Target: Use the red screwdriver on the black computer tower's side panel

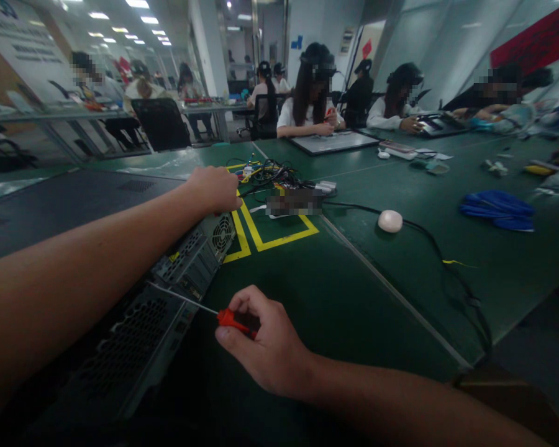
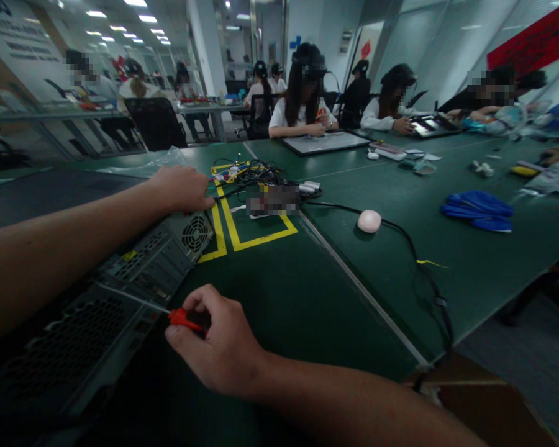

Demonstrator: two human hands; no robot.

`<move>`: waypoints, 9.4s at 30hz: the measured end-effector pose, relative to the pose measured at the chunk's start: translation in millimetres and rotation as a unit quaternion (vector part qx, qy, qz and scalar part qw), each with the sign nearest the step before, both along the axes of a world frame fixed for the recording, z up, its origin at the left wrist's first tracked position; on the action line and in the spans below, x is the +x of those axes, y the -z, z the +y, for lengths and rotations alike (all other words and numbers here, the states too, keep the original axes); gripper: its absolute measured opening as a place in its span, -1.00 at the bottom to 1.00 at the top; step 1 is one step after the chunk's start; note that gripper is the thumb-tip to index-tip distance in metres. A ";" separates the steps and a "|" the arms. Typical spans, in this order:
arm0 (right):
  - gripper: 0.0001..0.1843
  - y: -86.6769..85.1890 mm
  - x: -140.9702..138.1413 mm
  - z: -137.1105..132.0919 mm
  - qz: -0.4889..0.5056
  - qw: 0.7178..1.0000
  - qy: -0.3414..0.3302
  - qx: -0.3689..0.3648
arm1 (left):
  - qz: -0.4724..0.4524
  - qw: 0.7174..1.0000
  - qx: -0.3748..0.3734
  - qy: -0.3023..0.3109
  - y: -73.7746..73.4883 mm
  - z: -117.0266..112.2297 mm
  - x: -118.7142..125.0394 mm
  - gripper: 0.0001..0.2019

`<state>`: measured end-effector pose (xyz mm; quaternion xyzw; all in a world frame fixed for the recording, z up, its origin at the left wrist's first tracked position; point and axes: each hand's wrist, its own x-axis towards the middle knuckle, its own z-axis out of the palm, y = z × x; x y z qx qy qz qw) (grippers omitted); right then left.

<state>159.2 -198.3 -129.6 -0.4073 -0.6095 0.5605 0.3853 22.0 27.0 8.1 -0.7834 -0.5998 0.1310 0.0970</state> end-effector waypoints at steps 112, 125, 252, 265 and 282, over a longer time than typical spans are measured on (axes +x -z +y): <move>-0.58 1.1 -0.1 -0.6 0.037 0.999 0.006 -0.010 | 0.001 1.000 0.003 0.005 2.6 3.9 -0.3 -0.29; -0.52 1.4 -1.0 -2.0 0.043 0.999 0.015 -0.013 | 0.004 1.000 0.002 -0.001 1.7 4.2 -1.0 -0.30; -0.61 2.1 -2.2 -1.2 0.039 0.999 -0.002 -0.005 | -0.011 1.000 0.002 0.004 2.0 4.7 -0.8 -0.30; -0.55 3.2 -0.7 -1.1 0.035 0.999 -0.002 0.005 | 0.024 1.000 -0.005 0.008 1.0 3.7 -1.1 -0.27; -0.60 10.2 0.7 1.3 0.023 0.997 0.022 0.064 | 0.019 1.000 0.019 0.012 -3.1 -8.2 -1.5 -0.34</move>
